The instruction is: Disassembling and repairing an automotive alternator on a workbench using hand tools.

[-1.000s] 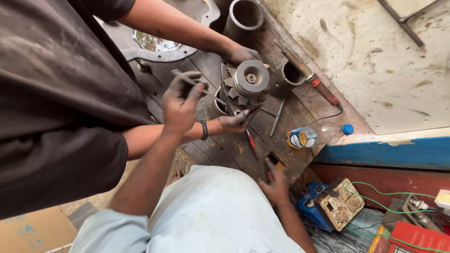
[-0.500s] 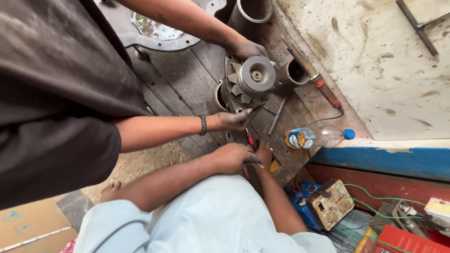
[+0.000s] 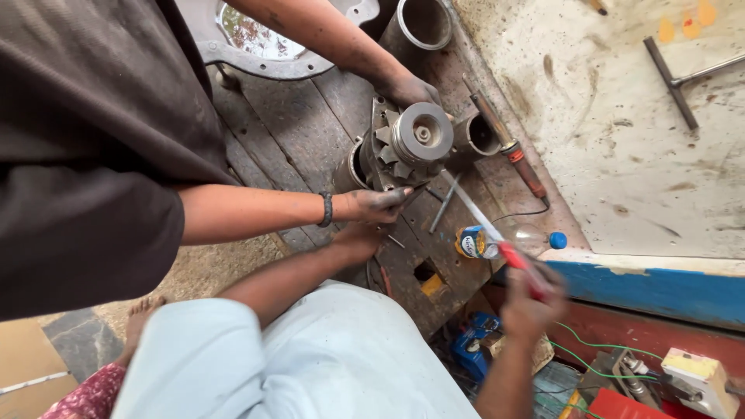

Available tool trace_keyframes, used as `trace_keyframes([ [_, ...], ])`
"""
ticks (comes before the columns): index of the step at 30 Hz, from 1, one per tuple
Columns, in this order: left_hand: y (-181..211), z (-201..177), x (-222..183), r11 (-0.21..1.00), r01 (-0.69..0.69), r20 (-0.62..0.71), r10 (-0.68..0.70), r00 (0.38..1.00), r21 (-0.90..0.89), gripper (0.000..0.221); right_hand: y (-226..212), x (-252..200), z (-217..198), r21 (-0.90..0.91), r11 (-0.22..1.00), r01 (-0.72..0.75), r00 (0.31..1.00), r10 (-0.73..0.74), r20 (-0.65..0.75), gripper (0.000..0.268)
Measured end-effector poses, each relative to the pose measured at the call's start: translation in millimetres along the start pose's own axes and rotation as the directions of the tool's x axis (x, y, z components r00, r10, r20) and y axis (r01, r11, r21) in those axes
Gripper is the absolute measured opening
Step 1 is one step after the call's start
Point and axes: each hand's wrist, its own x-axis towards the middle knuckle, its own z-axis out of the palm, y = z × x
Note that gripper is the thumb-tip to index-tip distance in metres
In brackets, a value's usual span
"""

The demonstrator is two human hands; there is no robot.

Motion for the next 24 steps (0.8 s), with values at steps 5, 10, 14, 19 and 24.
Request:
trace_keyframes([
  [5, 121, -172, -23, 0.963, 0.174, 0.279, -0.113, 0.954, -0.206, 0.025, -80, 50, -34, 0.296, 0.901, 0.316, 0.948, -0.292, -0.124, 0.039],
  [10, 166, -289, -12, 0.942, -0.186, -0.469, 0.036, 0.883, -0.280, 0.035, -165, 89, 5, 0.387, 0.836, 0.390, 0.890, -0.450, 0.076, 0.052],
  [14, 161, -300, 28, 0.956, -0.277, -0.422, 0.215, 0.881, -0.091, 0.051, -183, 113, 42, 0.442, 0.818, 0.367, 0.826, -0.505, 0.249, 0.051],
  [19, 144, -298, 65, 0.998, -0.051, -0.099, 0.048, 0.994, -0.027, 0.024, -211, 131, 62, 0.381, 0.808, 0.449, 0.698, -0.583, 0.416, 0.047],
  [24, 131, -291, 69, 0.989, -0.146, -0.176, 0.146, 0.973, 0.012, 0.020, -225, 143, 66, 0.369, 0.806, 0.463, 0.654, -0.592, 0.471, 0.046],
])
